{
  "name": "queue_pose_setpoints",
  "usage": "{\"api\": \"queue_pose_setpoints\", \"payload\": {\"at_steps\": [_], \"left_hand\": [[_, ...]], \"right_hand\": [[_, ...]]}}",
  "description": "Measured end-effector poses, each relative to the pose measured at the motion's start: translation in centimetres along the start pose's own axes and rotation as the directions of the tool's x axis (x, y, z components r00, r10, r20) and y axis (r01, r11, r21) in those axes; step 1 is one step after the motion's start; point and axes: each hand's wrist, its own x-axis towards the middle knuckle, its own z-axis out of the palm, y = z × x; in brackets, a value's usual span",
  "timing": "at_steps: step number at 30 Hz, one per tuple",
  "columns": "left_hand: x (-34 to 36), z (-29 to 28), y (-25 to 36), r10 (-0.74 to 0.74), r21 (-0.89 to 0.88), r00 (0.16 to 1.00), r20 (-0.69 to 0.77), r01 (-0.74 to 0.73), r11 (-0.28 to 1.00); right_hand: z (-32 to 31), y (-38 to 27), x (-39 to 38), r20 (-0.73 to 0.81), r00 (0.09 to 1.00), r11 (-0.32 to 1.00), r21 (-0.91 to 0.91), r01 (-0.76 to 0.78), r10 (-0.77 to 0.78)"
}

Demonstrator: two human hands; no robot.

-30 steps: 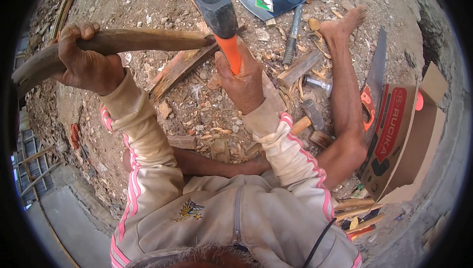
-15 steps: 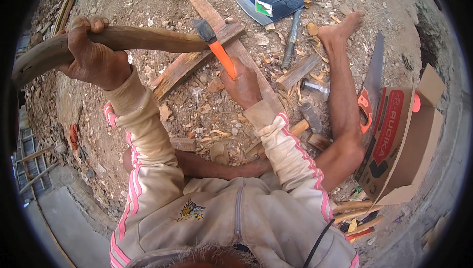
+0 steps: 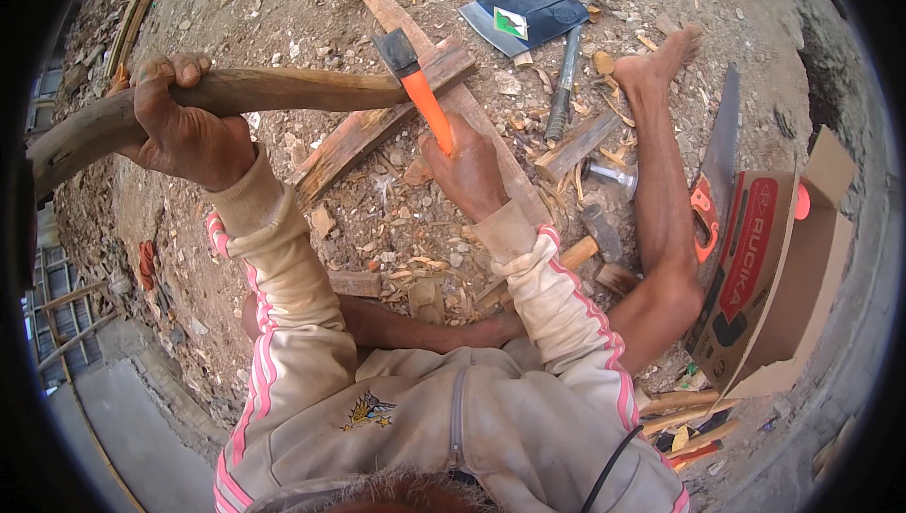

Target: The person sits on the ground and uses a small axe to carve and shape a piece of wood. They hold the wood in their left hand and strike it with the axe in their right hand, creating wood shavings. The person occasionally pauses to inspect the wood or adjust their grip.

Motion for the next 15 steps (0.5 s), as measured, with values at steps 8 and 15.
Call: {"api": "queue_pose_setpoints", "payload": {"at_steps": [8,15], "left_hand": [[-0.5,0.0,0.6,-0.077,-0.026,0.997,-0.011,0.077,0.997],[-2.5,-0.5,2.2,-0.126,-0.014,0.991,0.035,0.126,0.992]], "right_hand": [[-1.7,-5.4,0.4,-0.154,0.983,0.969,0.211,0.132,-0.1],[-0.5,-1.5,-0.5,0.0,0.999,0.991,0.12,-0.051,0.051]]}}
